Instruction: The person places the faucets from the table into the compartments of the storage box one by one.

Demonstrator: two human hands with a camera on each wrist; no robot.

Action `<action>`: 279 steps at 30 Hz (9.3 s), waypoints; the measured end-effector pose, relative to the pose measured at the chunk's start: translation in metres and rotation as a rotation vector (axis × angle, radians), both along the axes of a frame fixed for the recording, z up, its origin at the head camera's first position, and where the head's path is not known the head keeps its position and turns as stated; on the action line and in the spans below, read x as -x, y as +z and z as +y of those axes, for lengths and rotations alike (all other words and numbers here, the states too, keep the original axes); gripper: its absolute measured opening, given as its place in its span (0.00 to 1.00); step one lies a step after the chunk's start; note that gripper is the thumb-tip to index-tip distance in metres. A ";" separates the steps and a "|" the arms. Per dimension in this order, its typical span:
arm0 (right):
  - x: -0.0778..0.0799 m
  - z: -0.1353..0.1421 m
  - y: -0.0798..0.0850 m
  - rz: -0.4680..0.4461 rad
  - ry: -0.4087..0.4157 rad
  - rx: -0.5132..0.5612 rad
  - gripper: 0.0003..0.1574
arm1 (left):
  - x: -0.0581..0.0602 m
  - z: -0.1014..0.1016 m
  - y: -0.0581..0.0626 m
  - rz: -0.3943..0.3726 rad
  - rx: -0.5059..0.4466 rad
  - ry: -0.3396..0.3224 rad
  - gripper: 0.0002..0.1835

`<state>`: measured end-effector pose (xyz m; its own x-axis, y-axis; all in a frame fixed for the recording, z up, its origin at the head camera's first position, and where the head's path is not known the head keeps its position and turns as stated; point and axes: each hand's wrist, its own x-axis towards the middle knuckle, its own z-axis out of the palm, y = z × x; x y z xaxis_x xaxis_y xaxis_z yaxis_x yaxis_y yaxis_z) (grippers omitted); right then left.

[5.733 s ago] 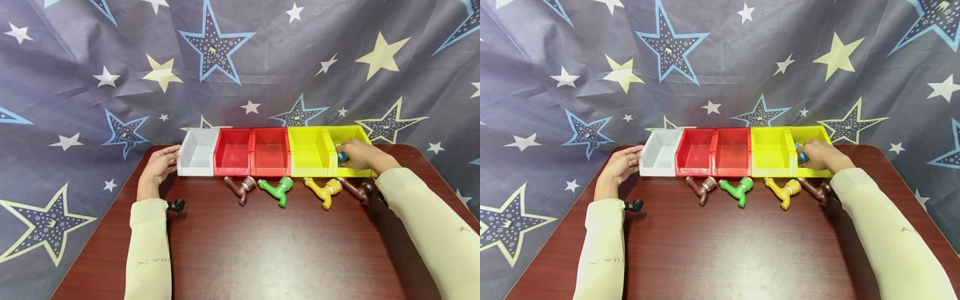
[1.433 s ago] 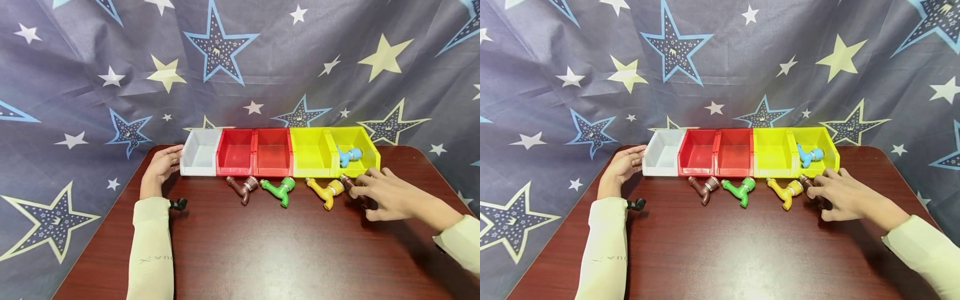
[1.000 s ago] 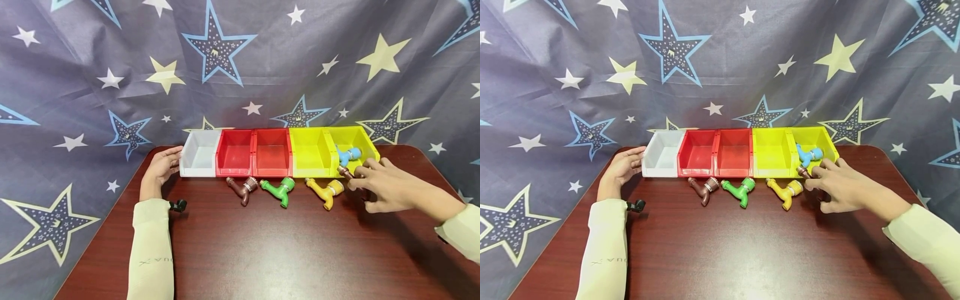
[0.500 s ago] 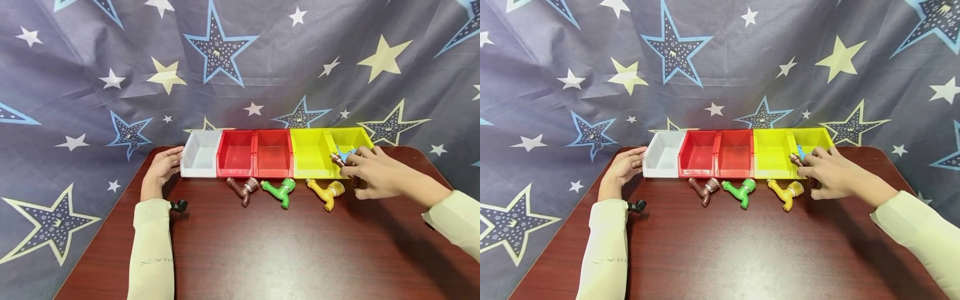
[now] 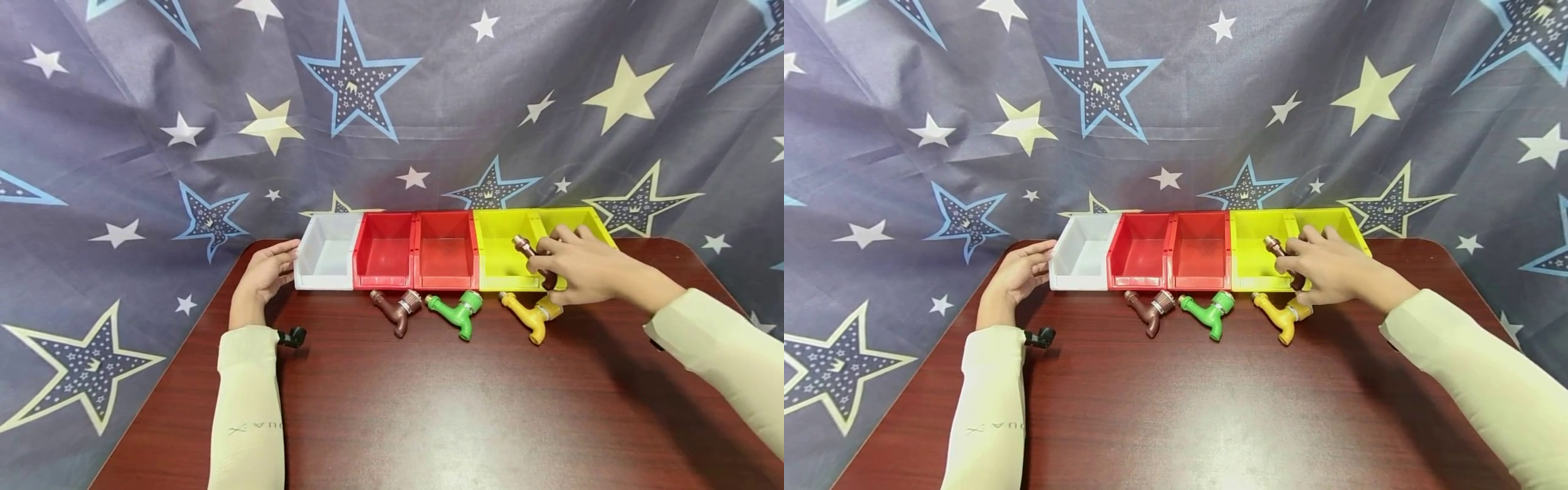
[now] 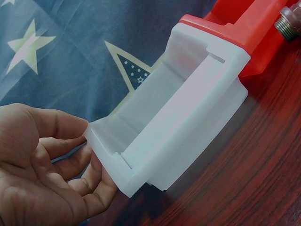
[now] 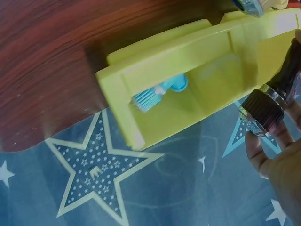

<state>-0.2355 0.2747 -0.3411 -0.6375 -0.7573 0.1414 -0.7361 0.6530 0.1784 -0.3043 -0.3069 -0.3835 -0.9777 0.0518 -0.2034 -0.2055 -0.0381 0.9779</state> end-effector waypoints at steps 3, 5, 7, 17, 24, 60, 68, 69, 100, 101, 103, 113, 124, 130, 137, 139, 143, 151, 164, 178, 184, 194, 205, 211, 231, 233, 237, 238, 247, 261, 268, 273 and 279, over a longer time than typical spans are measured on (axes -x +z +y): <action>0.005 -0.007 -0.001 -0.020 -0.010 -0.009 0.29 | 0.000 0.000 0.000 0.001 -0.001 0.000 0.27; 0.009 -0.010 -0.002 -0.034 -0.022 -0.009 0.29 | 0.000 -0.001 0.000 -0.001 -0.002 0.001 0.27; 0.013 -0.013 -0.004 -0.035 -0.036 -0.004 0.28 | 0.000 -0.001 0.000 -0.001 0.000 0.000 0.27; 0.031 -0.026 -0.007 -0.064 -0.075 0.042 0.26 | 0.000 -0.001 0.000 -0.004 -0.009 0.001 0.27; 0.039 -0.035 -0.008 -0.090 -0.095 0.052 0.26 | 0.001 -0.001 -0.001 -0.004 -0.005 0.001 0.27; 0.076 -0.058 -0.035 -0.240 -0.215 0.052 0.26 | 0.012 -0.009 -0.020 0.026 -0.030 0.022 0.26; 0.079 -0.060 -0.038 -0.272 -0.225 0.032 0.24 | 0.012 -0.008 -0.020 0.028 -0.029 0.021 0.26; 0.079 -0.060 -0.039 -0.275 -0.226 0.032 0.24 | 0.012 -0.008 -0.020 0.029 -0.027 0.021 0.26; 0.081 -0.062 -0.043 -0.281 -0.217 -0.027 0.16 | 0.004 -0.002 -0.006 0.013 -0.034 0.011 0.27; 0.081 -0.062 -0.043 -0.281 -0.217 -0.028 0.15 | 0.005 -0.003 -0.008 0.013 -0.034 0.014 0.27; 0.081 -0.063 -0.043 -0.284 -0.220 -0.030 0.15 | 0.007 -0.005 -0.011 0.015 -0.034 0.020 0.27; 0.079 -0.063 -0.041 -0.295 -0.231 -0.001 0.17 | 0.013 -0.008 -0.023 0.054 -0.037 0.028 0.23; 0.080 -0.062 -0.043 -0.284 -0.230 0.030 0.19 | 0.000 0.001 -0.004 0.023 -0.028 0.014 0.28; 0.080 -0.061 -0.043 -0.284 -0.236 0.037 0.22 | -0.002 0.002 -0.002 0.015 -0.020 0.014 0.27; 0.077 -0.060 -0.039 -0.279 -0.246 0.033 0.22 | 0.006 -0.004 -0.012 0.020 -0.021 0.015 0.27; 0.078 -0.059 -0.038 -0.269 -0.246 0.039 0.24 | 0.009 -0.006 -0.017 0.028 -0.024 0.017 0.27; 0.078 -0.056 -0.037 -0.248 -0.232 0.075 0.24 | 0.012 -0.007 -0.020 0.035 -0.023 0.023 0.26; 0.075 -0.054 -0.030 -0.218 -0.207 0.132 0.21 | 0.012 -0.006 -0.019 0.039 -0.021 0.020 0.26; 0.069 -0.056 -0.023 -0.197 -0.180 0.139 0.23 | 0.011 -0.007 -0.019 0.030 -0.026 0.025 0.26; 0.052 -0.052 -0.022 -0.129 -0.125 0.135 0.25 | 0.011 -0.009 -0.020 0.022 -0.043 0.019 0.27; 0.046 -0.048 -0.025 -0.088 -0.101 0.126 0.25 | 0.012 -0.008 -0.019 0.030 -0.034 0.026 0.26; 0.030 -0.036 -0.030 -0.021 -0.019 0.155 0.24 | 0.012 -0.006 -0.019 0.027 -0.037 0.033 0.26; 0.005 -0.026 -0.031 0.016 0.027 0.101 0.25 | 0.012 -0.005 -0.018 0.025 -0.030 0.029 0.26; -0.010 -0.021 -0.035 0.022 0.062 0.108 0.27 | 0.012 -0.004 -0.017 0.021 -0.033 0.034 0.26; -0.034 -0.009 -0.059 -0.012 0.186 0.142 0.33 | 0.014 -0.008 -0.019 0.012 -0.041 0.032 0.27; -0.035 -0.009 -0.060 -0.022 0.194 0.129 0.32 | 0.014 -0.008 -0.019 0.014 -0.036 0.034 0.26; -0.035 -0.009 -0.062 -0.024 0.204 0.103 0.32 | 0.013 -0.008 -0.019 0.022 -0.024 0.036 0.26; -0.035 -0.009 -0.062 -0.022 0.206 0.096 0.32 | 0.013 -0.008 -0.019 0.023 -0.022 0.035 0.26; -0.037 -0.005 -0.067 -0.025 0.195 0.040 0.31 | 0.015 -0.008 -0.019 0.026 -0.035 0.022 0.27; -0.035 -0.008 -0.069 -0.056 0.179 0.027 0.26 | 0.012 -0.009 -0.019 0.032 -0.006 0.016 0.27; -0.034 -0.013 -0.070 -0.095 0.122 0.032 0.23 | 0.010 -0.007 -0.018 0.034 0.001 0.021 0.26; -0.034 -0.013 -0.073 -0.118 0.089 0.036 0.22 | 0.009 -0.004 -0.019 0.042 0.003 0.021 0.26; -0.036 -0.013 -0.073 -0.119 0.087 0.047 0.22 | 0.011 -0.004 -0.020 0.040 0.015 0.025 0.25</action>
<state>-0.1995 0.2620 -0.4143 -0.5842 -0.8048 0.1048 -0.8044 0.5914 0.0572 -0.3155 -0.3107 -0.4030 -0.9861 0.0244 -0.1643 -0.1650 -0.0278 0.9859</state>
